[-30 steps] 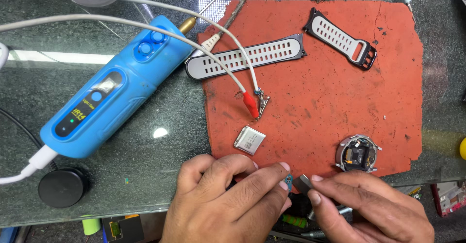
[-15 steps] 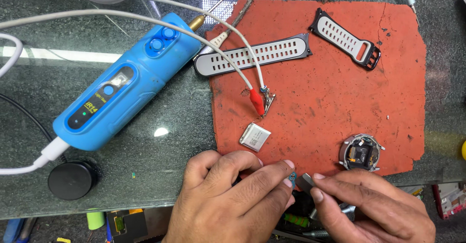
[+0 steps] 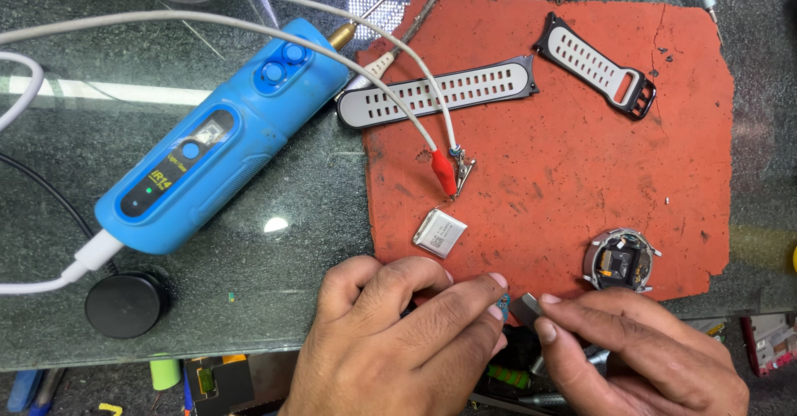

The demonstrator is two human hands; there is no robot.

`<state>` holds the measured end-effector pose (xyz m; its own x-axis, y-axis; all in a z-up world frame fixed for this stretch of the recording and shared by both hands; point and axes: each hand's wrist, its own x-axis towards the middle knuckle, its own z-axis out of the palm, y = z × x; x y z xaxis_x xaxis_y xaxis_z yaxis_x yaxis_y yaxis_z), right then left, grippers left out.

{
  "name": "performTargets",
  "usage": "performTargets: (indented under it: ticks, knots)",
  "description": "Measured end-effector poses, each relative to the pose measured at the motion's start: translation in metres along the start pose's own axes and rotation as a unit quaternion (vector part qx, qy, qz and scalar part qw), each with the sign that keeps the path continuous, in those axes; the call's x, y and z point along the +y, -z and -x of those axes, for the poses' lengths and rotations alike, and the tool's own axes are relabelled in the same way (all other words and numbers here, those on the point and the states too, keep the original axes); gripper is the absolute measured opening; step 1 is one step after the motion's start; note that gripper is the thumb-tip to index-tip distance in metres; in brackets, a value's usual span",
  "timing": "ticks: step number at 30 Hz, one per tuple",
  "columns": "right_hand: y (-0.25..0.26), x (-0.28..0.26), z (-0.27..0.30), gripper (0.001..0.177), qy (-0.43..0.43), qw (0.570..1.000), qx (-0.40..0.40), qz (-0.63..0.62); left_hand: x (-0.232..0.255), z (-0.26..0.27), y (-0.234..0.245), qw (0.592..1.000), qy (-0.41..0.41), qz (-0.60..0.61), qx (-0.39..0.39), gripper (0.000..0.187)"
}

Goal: The person uses tweezers and a small metal tool to scrape and clean a small electronic component on a workbench. They repeatedly scrape the component's surface and then place it into a disassembled smartwatch case.

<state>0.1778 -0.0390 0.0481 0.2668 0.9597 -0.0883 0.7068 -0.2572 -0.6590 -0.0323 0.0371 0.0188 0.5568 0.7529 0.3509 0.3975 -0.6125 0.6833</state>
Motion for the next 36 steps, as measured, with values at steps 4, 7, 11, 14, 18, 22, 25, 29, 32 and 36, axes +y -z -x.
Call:
performTargets:
  ticks: [4,7,11,14,18,22,25,29,32,36]
  knots:
    - [0.002,0.005,0.0,0.021,0.02,1.0,-0.013,-0.002,0.001,0.0,0.001,1.0,0.004,0.002,0.002,0.013]
    - [0.003,0.021,0.009,0.021,0.079,0.997,0.007,0.0,0.0,-0.003,0.002,1.0,-0.003,0.001,0.001,0.013]
    - [0.006,0.056,0.021,0.027,0.155,0.982,-0.035,0.104,-0.001,-0.008,0.004,0.999,-0.01,0.016,0.028,0.01]
    - [0.027,0.07,0.013,0.037,0.246,0.951,-0.183,0.029,0.0,-0.009,0.003,0.999,-0.002,0.021,0.03,0.008]
    - [0.019,0.053,0.018,0.03,0.25,0.959,-0.121,0.054,0.0,-0.008,0.003,0.999,0.003,0.023,0.025,0.007]
    - [0.017,0.04,0.01,0.03,0.276,0.949,-0.118,0.092,-0.002,-0.008,0.003,0.999,0.0,0.032,0.03,0.006]
    - [0.017,0.037,0.006,0.032,0.281,0.946,-0.122,0.1,-0.001,-0.007,0.003,0.999,0.002,0.025,0.026,0.005]
    - [0.018,0.037,0.002,0.034,0.254,0.954,-0.144,0.064,0.0,-0.007,0.004,0.999,0.007,0.026,0.021,0.007]
    - [0.016,0.033,0.004,0.034,0.24,0.959,-0.134,0.067,0.0,-0.007,0.004,0.999,0.007,0.031,0.02,0.007]
    - [0.014,0.031,0.003,0.035,0.244,0.959,-0.119,0.076,-0.001,-0.006,0.003,0.999,0.008,0.035,0.017,0.007]
